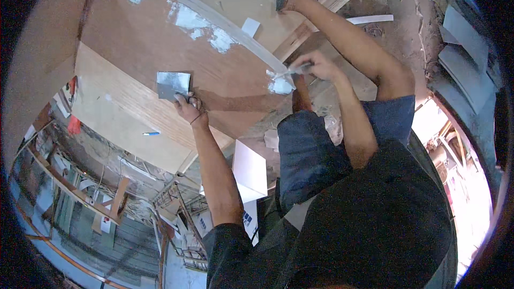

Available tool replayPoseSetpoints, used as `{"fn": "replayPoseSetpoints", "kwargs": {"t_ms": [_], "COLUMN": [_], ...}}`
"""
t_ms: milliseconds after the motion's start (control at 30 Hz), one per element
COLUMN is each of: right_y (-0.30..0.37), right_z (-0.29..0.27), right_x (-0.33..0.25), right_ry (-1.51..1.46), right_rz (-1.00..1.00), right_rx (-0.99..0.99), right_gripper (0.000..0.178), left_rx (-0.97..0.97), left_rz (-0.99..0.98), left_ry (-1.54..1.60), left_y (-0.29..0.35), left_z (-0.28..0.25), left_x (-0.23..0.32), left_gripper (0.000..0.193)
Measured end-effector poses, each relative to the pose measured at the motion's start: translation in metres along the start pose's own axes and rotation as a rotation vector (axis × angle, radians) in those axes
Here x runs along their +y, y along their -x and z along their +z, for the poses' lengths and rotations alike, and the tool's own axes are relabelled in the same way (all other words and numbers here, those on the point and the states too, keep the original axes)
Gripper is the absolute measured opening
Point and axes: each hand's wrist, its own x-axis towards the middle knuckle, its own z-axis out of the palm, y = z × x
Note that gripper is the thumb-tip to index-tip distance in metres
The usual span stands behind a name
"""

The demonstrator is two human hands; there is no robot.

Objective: The person applies white putty to the joints and edges of a wooden board using metal scrapers, spreading the material across the surface and into the seams.

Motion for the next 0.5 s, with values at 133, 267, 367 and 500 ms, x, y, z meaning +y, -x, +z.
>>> {"fn": "replayPoseSetpoints", "kwargs": {"t_ms": [133,267,367,500], "right_y": [0.035,0.035,0.005,-0.045], "right_z": [-0.001,-0.018,-0.004,0.012], "right_x": [-0.008,-0.024,-0.06,-0.098], "right_ry": [0.112,0.075,-0.34,-0.251], "right_rz": [0.0,0.19,0.072,-0.124], "right_rx": [-0.033,0.124,0.251,0.376], "right_gripper": [0.026,0.021,0.021,0.02], "left_rx": [-0.031,0.04,-0.026,0.039], "left_rz": [0.004,0.009,0.06,0.042], "left_ry": [0.053,0.076,0.059,0.165], "left_y": [0.0,-0.004,-0.008,-0.011], "left_z": [-0.005,0.002,-0.004,-0.007], "left_x": [0.009,0.002,0.0,0.001], "left_gripper": [0.016,0.016,0.014,0.019]}}
